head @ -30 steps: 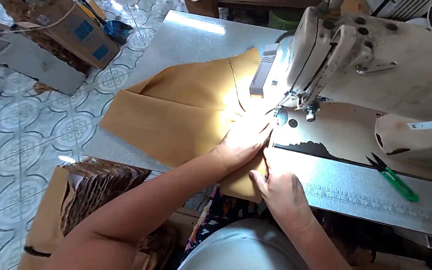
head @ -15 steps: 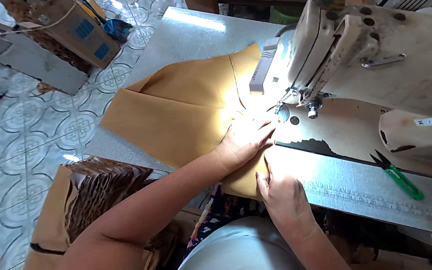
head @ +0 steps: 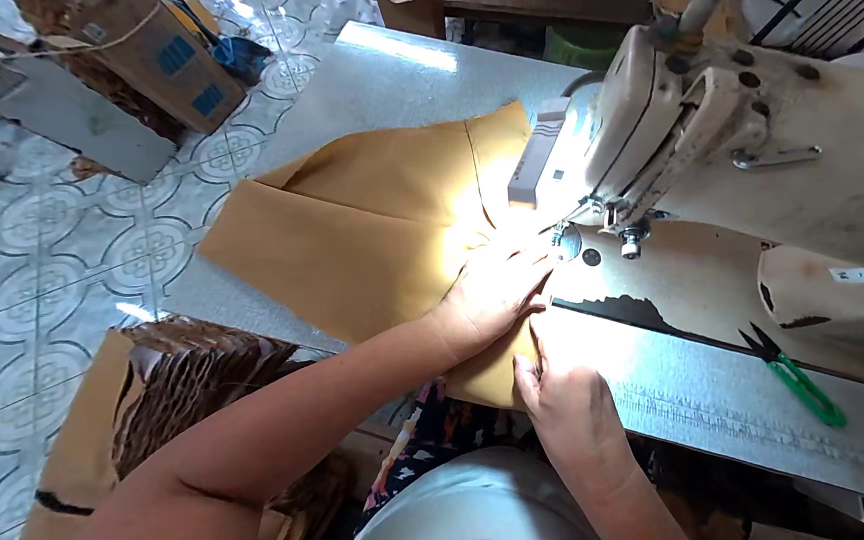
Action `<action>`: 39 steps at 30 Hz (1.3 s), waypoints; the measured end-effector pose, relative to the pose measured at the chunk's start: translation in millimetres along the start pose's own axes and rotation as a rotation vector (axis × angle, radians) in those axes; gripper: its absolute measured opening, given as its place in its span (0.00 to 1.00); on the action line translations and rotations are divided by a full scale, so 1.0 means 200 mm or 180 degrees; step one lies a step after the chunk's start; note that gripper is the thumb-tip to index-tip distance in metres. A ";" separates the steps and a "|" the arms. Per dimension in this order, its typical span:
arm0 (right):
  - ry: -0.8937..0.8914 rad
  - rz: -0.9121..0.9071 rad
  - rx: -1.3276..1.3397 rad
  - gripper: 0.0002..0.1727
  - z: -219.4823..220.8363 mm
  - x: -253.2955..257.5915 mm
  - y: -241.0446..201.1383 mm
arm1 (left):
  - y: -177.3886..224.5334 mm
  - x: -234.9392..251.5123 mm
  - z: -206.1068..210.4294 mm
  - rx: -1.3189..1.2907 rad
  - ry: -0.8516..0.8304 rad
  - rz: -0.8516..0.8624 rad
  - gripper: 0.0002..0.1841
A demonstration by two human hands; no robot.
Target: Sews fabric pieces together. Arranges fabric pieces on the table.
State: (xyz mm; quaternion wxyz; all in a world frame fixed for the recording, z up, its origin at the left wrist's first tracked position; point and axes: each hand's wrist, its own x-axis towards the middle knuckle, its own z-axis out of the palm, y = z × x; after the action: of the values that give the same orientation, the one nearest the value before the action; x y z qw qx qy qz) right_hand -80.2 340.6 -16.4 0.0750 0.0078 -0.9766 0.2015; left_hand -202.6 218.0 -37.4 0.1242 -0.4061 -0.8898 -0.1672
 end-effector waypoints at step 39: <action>0.0077 0.0031 0.0041 0.24 0.00 0.02 0.04 | 0.00 -0.06 0.00 -0.0448 0.0188 0.0175 0.15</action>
State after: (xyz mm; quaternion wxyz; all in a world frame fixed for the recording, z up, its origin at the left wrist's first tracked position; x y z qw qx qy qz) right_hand -83.8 348.4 -18.6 0.0858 0.0011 -0.9743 0.2082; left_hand -195.1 209.0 -42.1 0.1261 -0.4330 -0.8603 -0.2378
